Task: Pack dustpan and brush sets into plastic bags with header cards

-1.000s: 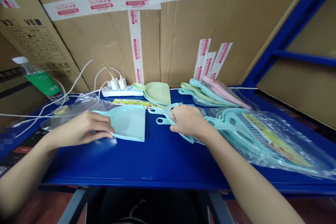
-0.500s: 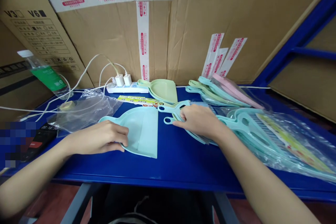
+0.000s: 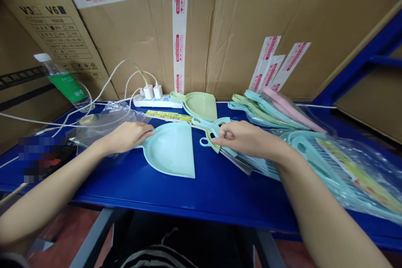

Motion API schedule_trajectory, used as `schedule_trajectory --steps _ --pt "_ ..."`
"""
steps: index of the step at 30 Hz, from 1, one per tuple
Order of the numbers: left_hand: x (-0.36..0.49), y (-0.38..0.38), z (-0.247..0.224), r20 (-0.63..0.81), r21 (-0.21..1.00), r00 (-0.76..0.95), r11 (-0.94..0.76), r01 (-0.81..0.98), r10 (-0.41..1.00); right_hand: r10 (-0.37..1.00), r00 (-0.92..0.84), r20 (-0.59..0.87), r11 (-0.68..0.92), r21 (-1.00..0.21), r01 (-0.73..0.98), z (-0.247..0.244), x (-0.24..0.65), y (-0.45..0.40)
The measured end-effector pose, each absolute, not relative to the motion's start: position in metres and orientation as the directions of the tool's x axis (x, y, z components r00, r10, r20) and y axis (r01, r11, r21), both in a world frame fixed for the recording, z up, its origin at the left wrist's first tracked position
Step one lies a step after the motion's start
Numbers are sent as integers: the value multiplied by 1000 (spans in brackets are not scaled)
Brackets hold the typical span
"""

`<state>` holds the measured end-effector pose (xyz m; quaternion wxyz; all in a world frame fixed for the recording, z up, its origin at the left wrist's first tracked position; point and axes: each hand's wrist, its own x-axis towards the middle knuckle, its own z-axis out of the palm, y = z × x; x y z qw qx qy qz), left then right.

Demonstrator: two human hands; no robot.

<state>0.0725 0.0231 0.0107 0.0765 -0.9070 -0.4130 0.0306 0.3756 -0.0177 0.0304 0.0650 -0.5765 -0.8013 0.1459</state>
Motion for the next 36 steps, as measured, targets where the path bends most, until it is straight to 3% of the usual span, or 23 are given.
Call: schedule_trajectory --steps 6,14,23,29,36 --pt "73 23 8 9 -99 662 -658 747 750 941 -329 -77 277 -382 881 31 378 -18" --pt "71 25 13 -54 -50 701 -703 709 711 978 -191 86 208 -276 938 29 374 -21" --pt "79 22 4 19 -42 705 -704 709 709 907 -240 345 341 -271 900 30 363 -36" --pt "89 19 -4 52 16 627 -629 777 777 766 -375 522 557 -247 793 30 358 -39" --pt "99 19 -5 77 1 586 -588 809 806 746 -537 393 631 -160 759 18 342 -42"
